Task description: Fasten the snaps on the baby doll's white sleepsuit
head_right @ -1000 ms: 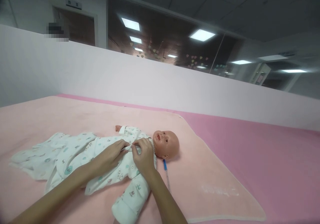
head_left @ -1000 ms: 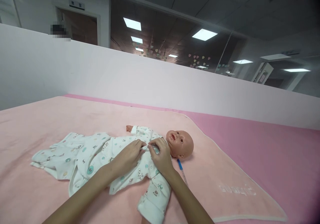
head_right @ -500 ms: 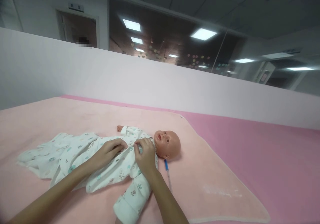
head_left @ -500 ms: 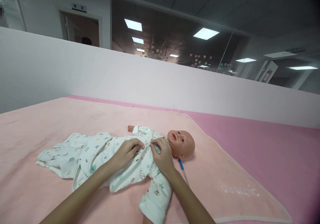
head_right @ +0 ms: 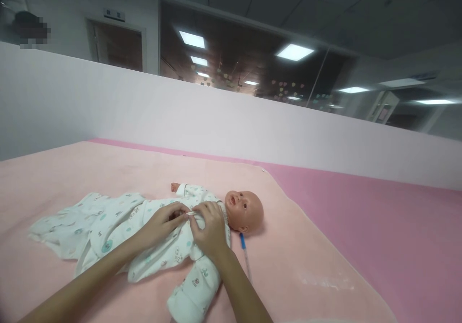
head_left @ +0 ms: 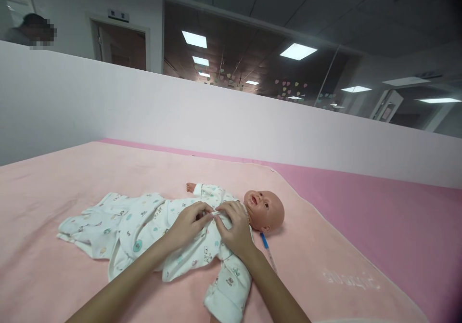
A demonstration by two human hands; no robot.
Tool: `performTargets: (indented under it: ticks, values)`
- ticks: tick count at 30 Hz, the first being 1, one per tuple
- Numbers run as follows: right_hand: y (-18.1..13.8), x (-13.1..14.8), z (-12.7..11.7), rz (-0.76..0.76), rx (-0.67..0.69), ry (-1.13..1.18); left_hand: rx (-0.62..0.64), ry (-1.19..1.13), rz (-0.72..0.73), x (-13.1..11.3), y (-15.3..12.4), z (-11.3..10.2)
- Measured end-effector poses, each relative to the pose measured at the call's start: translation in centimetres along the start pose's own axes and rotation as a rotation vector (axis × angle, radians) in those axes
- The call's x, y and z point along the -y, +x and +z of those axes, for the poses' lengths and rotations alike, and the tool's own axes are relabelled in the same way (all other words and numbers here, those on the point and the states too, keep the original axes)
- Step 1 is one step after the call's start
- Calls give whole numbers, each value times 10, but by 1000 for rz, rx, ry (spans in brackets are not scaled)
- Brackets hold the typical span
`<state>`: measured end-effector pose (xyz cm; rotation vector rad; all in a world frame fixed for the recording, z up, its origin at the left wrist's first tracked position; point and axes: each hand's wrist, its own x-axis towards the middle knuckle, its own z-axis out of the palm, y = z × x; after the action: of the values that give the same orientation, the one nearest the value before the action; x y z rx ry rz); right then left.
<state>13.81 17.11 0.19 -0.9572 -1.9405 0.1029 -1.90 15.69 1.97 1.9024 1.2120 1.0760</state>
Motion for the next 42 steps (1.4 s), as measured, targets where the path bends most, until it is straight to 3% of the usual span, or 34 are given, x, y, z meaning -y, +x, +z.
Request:
performTargets:
  ticks: [8,14,17,31,42]
  values:
    - [1,3,0,-24,27,-38,-6,-3,-12,0,0,-7]
    - [-1,15,8,-127,90,-47,301,19,-90,2,-1,-38]
    - [-2,15,11,-110,108,-56,406,44,-93,0,-2,-48]
    - [-1,12,11,-59,78,-25,302,75,-50,7,-3,-48]
    - [-1,12,12,-51,74,-30,399,98,21,-4,-9,-62]
